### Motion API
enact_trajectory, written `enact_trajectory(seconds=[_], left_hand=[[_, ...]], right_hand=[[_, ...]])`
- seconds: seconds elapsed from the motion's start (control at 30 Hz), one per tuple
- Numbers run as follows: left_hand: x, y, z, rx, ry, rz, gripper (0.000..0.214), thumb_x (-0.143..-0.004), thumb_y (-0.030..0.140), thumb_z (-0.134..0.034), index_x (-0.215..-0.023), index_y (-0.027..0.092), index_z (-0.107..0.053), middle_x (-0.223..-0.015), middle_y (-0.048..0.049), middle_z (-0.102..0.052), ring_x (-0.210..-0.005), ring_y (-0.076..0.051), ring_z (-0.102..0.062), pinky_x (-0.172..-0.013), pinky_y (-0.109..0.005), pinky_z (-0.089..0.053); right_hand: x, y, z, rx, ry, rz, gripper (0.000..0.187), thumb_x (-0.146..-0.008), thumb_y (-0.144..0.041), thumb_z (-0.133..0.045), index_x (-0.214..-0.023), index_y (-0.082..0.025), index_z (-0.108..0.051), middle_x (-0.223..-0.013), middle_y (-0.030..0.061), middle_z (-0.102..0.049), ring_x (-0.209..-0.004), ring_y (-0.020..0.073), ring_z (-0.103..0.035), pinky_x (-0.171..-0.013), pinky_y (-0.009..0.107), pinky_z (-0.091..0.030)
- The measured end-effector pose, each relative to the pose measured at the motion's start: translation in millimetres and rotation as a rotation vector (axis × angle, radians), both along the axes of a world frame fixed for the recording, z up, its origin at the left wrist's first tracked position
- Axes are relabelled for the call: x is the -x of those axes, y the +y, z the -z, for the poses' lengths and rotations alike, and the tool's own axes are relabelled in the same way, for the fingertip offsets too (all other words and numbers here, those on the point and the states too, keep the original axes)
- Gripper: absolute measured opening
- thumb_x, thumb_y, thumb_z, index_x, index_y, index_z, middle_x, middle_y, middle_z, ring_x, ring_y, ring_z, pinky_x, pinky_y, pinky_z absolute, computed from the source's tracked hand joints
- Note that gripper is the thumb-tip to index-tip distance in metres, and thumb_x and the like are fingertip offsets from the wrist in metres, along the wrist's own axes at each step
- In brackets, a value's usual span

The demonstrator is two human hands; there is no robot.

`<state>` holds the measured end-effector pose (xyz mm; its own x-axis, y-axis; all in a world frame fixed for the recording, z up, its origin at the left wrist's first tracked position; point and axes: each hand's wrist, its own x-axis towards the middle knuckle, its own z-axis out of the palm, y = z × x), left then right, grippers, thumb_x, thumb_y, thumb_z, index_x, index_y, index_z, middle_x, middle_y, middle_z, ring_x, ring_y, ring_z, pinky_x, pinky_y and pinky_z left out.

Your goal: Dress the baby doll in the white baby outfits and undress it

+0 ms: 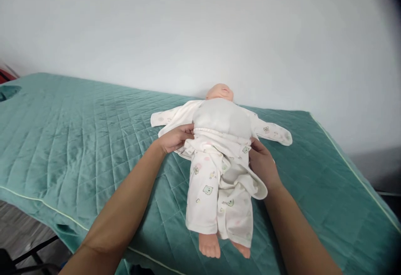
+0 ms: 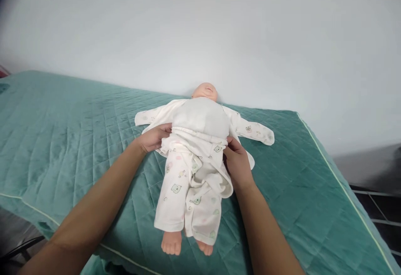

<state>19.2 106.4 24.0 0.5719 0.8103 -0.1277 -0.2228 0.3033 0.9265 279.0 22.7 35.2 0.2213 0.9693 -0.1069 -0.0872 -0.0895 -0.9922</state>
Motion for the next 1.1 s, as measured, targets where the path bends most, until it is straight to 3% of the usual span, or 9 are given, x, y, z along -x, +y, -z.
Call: enact_trajectory(seconds=[0.13,0.27,0.43,0.53,0.6,0.77,0.87,1.0,1.1], left_hand=[[0.9,-5.5,-0.9,-0.009,0.015,0.016,0.05,-0.055,0.01,-0.069,-0.104,0.014,-0.075,-0.099,-0.01,-0.078,-0.089,-0.023,-0.072,-0.074,-0.029,-0.052],[2.9,-13.9,-1.5,-0.139,0.104,-0.051,0.037,-0.059,0.011,-0.065,-0.095,0.014,-0.072,-0.088,-0.0044,-0.074,-0.076,-0.016,-0.065,-0.066,-0.025,-0.046],[-1.5,-23.9,0.8,-0.309,0.26,-0.427,0.021,-0.067,0.016,-0.064,-0.088,0.017,-0.063,-0.08,0.001,-0.065,-0.072,-0.012,-0.058,-0.066,-0.023,-0.043],[-8.7,-30.4,-0.7,-0.468,0.3,-0.661,0.017,-0.076,0.021,-0.063,-0.093,0.018,-0.063,-0.092,-0.0015,-0.066,-0.088,-0.015,-0.062,-0.083,-0.028,-0.049],[-12.5,-35.5,-3.6,-0.607,0.339,-0.706,0.014,-0.084,0.024,-0.061,-0.096,0.02,-0.066,-0.102,-0.0039,-0.067,-0.099,-0.018,-0.063,-0.095,-0.033,-0.049],[-13.9,-46.5,-9.0,-0.988,0.439,-0.615,0.016,-0.094,0.029,-0.059,-0.1,0.022,-0.072,-0.123,-0.0093,-0.066,-0.129,-0.023,-0.055,-0.116,-0.043,-0.038],[-12.4,-47.7,-9.2,-1.05,0.454,-0.525,0.015,-0.094,0.034,-0.063,-0.099,0.022,-0.071,-0.131,-0.0108,-0.064,-0.139,-0.025,-0.049,-0.12,-0.048,-0.035],[-9.9,-42.9,-10.4,-1.048,0.529,-0.438,0.017,-0.087,0.038,-0.072,-0.094,0.022,-0.068,-0.14,-0.0104,-0.061,-0.148,-0.028,-0.038,-0.124,-0.053,-0.029],[-8.3,-41.2,-12.4,-1.058,0.577,-0.373,0.018,-0.085,0.037,-0.075,-0.089,0.023,-0.066,-0.143,-0.0092,-0.06,-0.15,-0.029,-0.034,-0.124,-0.053,-0.028]], right_hand=[[-2.6,-0.5,0.9,-0.018,0.014,-0.038,0.027,-0.069,-0.039,-0.071,-0.091,-0.027,-0.062,-0.08,0.0005,-0.073,-0.075,0.0252,-0.069,-0.059,0.035,-0.05],[-6.7,-1.7,7.5,-0.066,-0.049,-0.092,0.026,-0.078,-0.041,-0.063,-0.1,-0.028,-0.064,-0.089,0.002,-0.076,-0.082,0.0267,-0.071,-0.064,0.038,-0.053],[-8.8,0.0,13.7,-0.038,0.058,-0.116,0.028,-0.07,-0.035,-0.072,-0.097,-0.029,-0.068,-0.092,0.0019,-0.077,-0.085,0.0275,-0.072,-0.067,0.04,-0.056],[-8.5,2.0,15.6,-0.042,0.017,-0.134,0.028,-0.068,-0.034,-0.073,-0.095,-0.029,-0.07,-0.091,0.0013,-0.077,-0.086,0.0277,-0.072,-0.069,0.04,-0.057],[-8.6,2.9,16.0,-0.04,-0.011,-0.134,0.025,-0.069,-0.035,-0.072,-0.093,-0.029,-0.07,-0.088,0.001,-0.077,-0.086,0.028,-0.072,-0.07,0.041,-0.057],[-9.3,4.6,14.2,0.023,-0.053,-0.089,0.014,-0.07,-0.034,-0.065,-0.082,-0.027,-0.069,-0.08,0.003,-0.075,-0.082,0.0288,-0.07,-0.065,0.038,-0.054],[-8.2,4.4,11.7,0.005,-0.192,-0.051,0.009,-0.073,-0.032,-0.061,-0.078,-0.026,-0.066,-0.081,0.0022,-0.071,-0.085,0.0267,-0.066,-0.069,0.036,-0.052],[-6.4,-0.5,6.5,-0.247,-0.381,0.082,0.012,-0.075,-0.025,-0.062,-0.087,-0.025,-0.061,-0.1,0.0027,-0.066,-0.099,0.0242,-0.062,-0.087,0.038,-0.051],[-7.6,-5.3,2.5,-0.488,-0.538,0.002,0.008,-0.084,-0.026,-0.062,-0.092,-0.026,-0.061,-0.114,0.0063,-0.06,-0.112,0.0251,-0.058,-0.1,0.044,-0.047]])
